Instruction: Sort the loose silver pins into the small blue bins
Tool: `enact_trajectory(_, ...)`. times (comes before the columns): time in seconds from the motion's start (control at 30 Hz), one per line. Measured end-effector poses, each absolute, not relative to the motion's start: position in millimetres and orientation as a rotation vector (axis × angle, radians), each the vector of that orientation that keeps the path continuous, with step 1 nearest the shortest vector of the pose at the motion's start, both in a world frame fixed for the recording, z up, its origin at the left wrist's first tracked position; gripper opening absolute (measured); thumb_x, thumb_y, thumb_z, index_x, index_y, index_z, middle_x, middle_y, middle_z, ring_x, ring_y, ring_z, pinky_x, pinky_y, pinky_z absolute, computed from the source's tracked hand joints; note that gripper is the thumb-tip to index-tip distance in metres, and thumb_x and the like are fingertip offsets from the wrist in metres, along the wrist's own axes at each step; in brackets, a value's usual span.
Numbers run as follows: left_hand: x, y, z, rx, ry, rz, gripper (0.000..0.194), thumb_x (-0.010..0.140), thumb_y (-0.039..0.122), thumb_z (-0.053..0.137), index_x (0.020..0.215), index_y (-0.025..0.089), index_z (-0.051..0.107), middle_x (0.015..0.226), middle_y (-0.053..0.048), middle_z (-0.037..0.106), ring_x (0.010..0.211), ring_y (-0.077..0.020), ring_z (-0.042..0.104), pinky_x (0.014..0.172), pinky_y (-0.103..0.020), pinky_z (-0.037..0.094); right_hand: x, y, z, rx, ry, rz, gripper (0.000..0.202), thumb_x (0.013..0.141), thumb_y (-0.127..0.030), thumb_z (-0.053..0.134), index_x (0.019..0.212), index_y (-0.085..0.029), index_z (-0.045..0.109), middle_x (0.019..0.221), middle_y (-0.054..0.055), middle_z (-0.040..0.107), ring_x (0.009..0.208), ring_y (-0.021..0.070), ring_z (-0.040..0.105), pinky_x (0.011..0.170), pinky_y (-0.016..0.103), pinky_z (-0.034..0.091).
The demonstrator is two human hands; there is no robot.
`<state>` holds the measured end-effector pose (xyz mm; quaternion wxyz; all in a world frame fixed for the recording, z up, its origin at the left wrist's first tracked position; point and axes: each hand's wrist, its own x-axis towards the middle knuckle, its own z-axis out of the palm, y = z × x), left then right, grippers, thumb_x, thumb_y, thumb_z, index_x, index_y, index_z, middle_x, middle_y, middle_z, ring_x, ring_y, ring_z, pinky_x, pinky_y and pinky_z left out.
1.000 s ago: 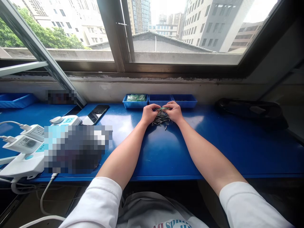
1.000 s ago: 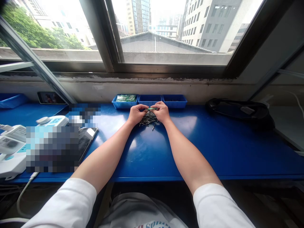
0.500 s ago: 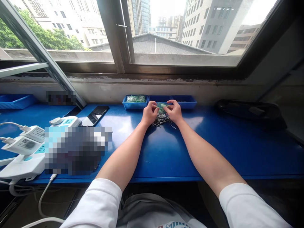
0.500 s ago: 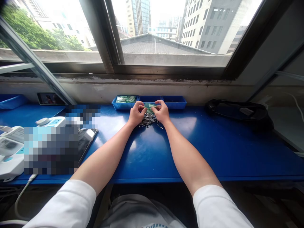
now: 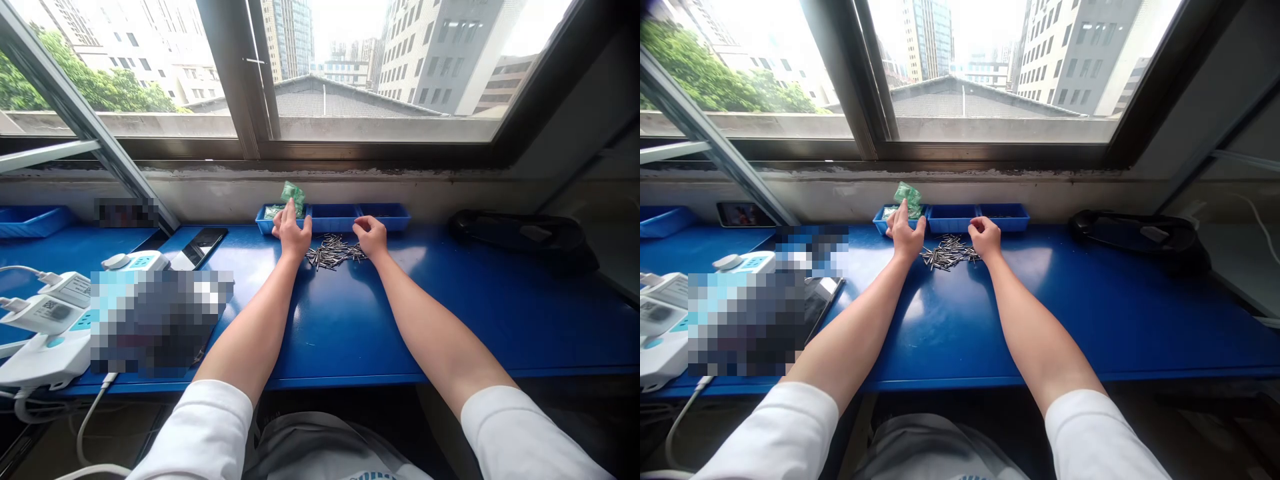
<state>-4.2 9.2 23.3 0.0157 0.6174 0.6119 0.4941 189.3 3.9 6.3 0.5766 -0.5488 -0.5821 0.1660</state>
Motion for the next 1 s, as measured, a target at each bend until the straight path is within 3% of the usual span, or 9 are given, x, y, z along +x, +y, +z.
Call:
enact_trajectory(0.17, -8, 17, 14, 1.805, 2.246, 1.088, 0.069, 0.082, 0.043, 0.046, 0.144, 0.018, 0.027, 0.150, -0.014, 0.029, 0.138, -0.0360, 0.018, 0.107, -0.062, 0.017, 188, 4, 3, -1.310, -1.400, 0.408, 0.018, 0.071, -0.029, 0.056, 0.082, -0.019, 0.065, 0.077, 0.003, 0.067, 0.073, 0.0181, 0.059, 0.072, 0.031, 0.049)
enact_trajectory(0.3, -9, 17, 9, 1.773, 2.321, 0.960, 0.077, 0.075, 0.047, 0.053, 0.142, 0.016, 0.029, 0.153, -0.018, 0.013, 0.139, -0.0385, 0.012, 0.107, -0.061, 0.017, 188, 6, 1, -1.322, -1.451, 0.424, 0.019, 0.072, -0.029, 0.055, 0.085, -0.020, 0.065, 0.079, 0.003, 0.067, 0.075, 0.0185, 0.060, 0.073, 0.032, 0.049)
enact_trajectory(0.4, -9, 16, 7, 1.771, 2.370, 0.996, 0.077, 0.071, 0.045, 0.056, 0.139, 0.018, 0.033, 0.153, -0.017, 0.009, 0.138, -0.0396, 0.012, 0.107, -0.059, 0.018, 191, 9, -2, -1.383, -1.476, 0.397, 0.019, 0.071, -0.028, 0.055, 0.084, -0.020, 0.066, 0.082, 0.004, 0.068, 0.078, 0.0193, 0.061, 0.077, 0.034, 0.049)
enact_trajectory(0.57, -11, 15, 9, 1.857, 2.295, 0.992, 0.068, 0.076, 0.038, 0.050, 0.139, 0.018, 0.032, 0.148, -0.016, 0.027, 0.134, -0.0372, 0.023, 0.106, -0.060, 0.018, 196, 14, -8, -1.583, -1.506, 0.325, 0.018, 0.065, -0.023, 0.056, 0.079, -0.020, 0.067, 0.083, 0.006, 0.068, 0.083, 0.0216, 0.061, 0.080, 0.036, 0.048)
enact_trajectory(0.73, -8, 10, 14, 1.890, 2.279, 1.141, 0.056, 0.079, 0.030, 0.048, 0.133, 0.017, 0.042, 0.146, -0.015, 0.032, 0.129, -0.0350, 0.031, 0.103, -0.056, 0.028, 196, 14, -9, -1.708, -1.552, 0.297, 0.016, 0.068, -0.025, 0.056, 0.079, -0.019, 0.067, 0.088, 0.009, 0.066, 0.085, 0.0230, 0.061, 0.080, 0.037, 0.048)
enact_trajectory(0.87, -2, 6, 15, 2.061, 2.038, 1.209, 0.033, 0.083, 0.031, 0.044, 0.109, 0.018, 0.059, 0.115, -0.013, 0.060, 0.113, -0.0300, 0.050, 0.097, -0.044, 0.038, 190, 13, -8, -1.670, -1.663, 0.303, 0.017, 0.074, -0.024, 0.053, 0.082, -0.018, 0.067, 0.090, 0.009, 0.066, 0.088, 0.0220, 0.060, 0.084, 0.036, 0.046)
enact_trajectory(0.93, 1, 5, 11, 2.163, 1.898, 1.115, 0.030, 0.085, 0.035, 0.043, 0.101, 0.019, 0.062, 0.103, -0.010, 0.065, 0.103, -0.0266, 0.056, 0.092, -0.038, 0.042, 185, 12, -8, -1.629, -1.739, 0.288, 0.018, 0.077, -0.027, 0.053, 0.084, -0.018, 0.067, 0.092, 0.009, 0.065, 0.090, 0.0216, 0.059, 0.086, 0.035, 0.045)
enact_trajectory(1.0, 3, 5, 7, 2.235, 1.840, 1.016, 0.035, 0.084, 0.042, 0.045, 0.103, 0.019, 0.063, 0.103, -0.009, 0.067, 0.101, -0.0256, 0.058, 0.090, -0.035, 0.044, 180, 10, -7, -1.593, -1.806, 0.271, 0.022, 0.079, -0.032, 0.053, 0.086, -0.017, 0.067, 0.093, 0.010, 0.064, 0.091, 0.0216, 0.059, 0.088, 0.035, 0.045)
